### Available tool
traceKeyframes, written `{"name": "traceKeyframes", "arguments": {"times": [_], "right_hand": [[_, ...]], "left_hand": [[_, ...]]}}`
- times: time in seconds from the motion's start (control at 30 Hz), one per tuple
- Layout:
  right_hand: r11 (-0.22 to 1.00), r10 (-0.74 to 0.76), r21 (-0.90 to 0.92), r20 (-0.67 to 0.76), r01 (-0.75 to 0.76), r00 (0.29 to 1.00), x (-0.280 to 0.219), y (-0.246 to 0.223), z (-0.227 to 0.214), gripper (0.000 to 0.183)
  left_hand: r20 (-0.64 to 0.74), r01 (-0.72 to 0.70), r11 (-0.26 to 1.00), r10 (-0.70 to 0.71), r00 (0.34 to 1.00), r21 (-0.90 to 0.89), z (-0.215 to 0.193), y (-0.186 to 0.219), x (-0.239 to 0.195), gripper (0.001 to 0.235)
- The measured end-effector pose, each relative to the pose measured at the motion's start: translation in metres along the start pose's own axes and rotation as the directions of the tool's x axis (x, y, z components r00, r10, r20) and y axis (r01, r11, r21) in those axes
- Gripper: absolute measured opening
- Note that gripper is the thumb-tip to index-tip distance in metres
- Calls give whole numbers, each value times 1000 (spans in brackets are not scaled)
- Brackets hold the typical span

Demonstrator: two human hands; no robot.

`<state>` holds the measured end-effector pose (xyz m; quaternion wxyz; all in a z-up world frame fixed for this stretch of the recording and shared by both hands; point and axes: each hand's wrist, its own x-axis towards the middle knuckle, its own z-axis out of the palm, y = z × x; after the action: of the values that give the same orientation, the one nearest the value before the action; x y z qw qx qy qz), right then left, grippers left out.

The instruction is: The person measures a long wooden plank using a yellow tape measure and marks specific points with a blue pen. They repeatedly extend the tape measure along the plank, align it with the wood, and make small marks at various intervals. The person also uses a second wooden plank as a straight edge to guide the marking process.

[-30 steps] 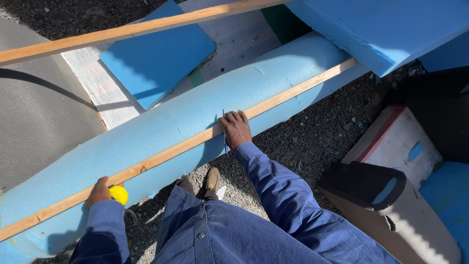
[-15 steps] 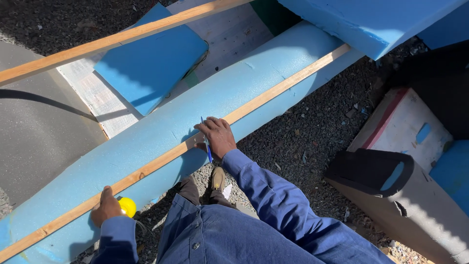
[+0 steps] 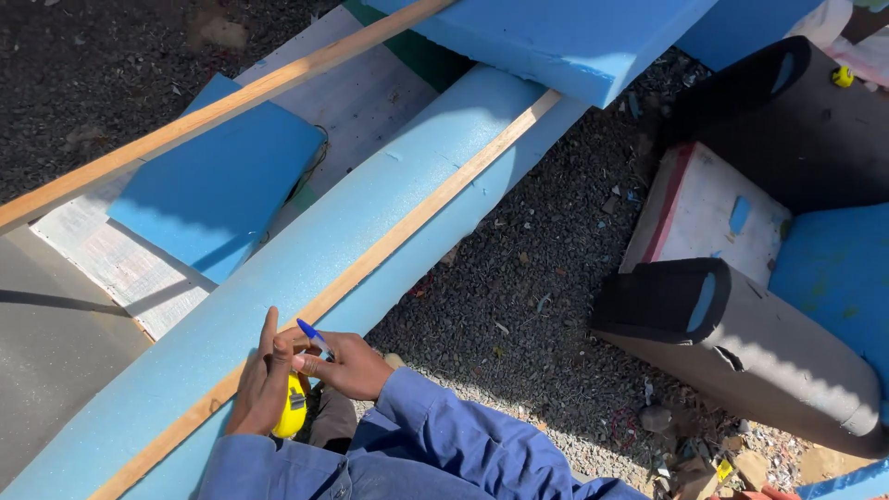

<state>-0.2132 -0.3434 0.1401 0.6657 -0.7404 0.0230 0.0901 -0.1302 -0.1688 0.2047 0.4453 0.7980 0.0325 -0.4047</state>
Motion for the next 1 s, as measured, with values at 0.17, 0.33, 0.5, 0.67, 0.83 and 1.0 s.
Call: {"name": "traceKeyframes", "arguments": {"times": [0.17,0.33,0.5,0.67,0.83,1.0], "right_hand": [[948,14,316,36,-24,999,-13,25,-21,68],[896,101,392,276,-208,956,-22,56,-31,21],[842,215,511,-22,-174,976,-26,33,-85,19],[751,413,660,-439,-26,798,-22,64,-266,16],[772,518,547,-836,323,179,-24,151,-441,53],[830,463,540,-806,140,368,22,79,-321,26]], "left_hand": [[162,14,945,-70,984,328,27,47,-1,133],[198,-18,875,-90,976,484,40,45,0,144],[231,-155,940,85,969,305,20,-22,18,113],[274,-78,994,53,960,80,-19,-97,16,38],[227,299,954,-284,932,-34,-53,-137,-1,46],[192,127,987,-144,971,99,6,-97,50,39]]}}
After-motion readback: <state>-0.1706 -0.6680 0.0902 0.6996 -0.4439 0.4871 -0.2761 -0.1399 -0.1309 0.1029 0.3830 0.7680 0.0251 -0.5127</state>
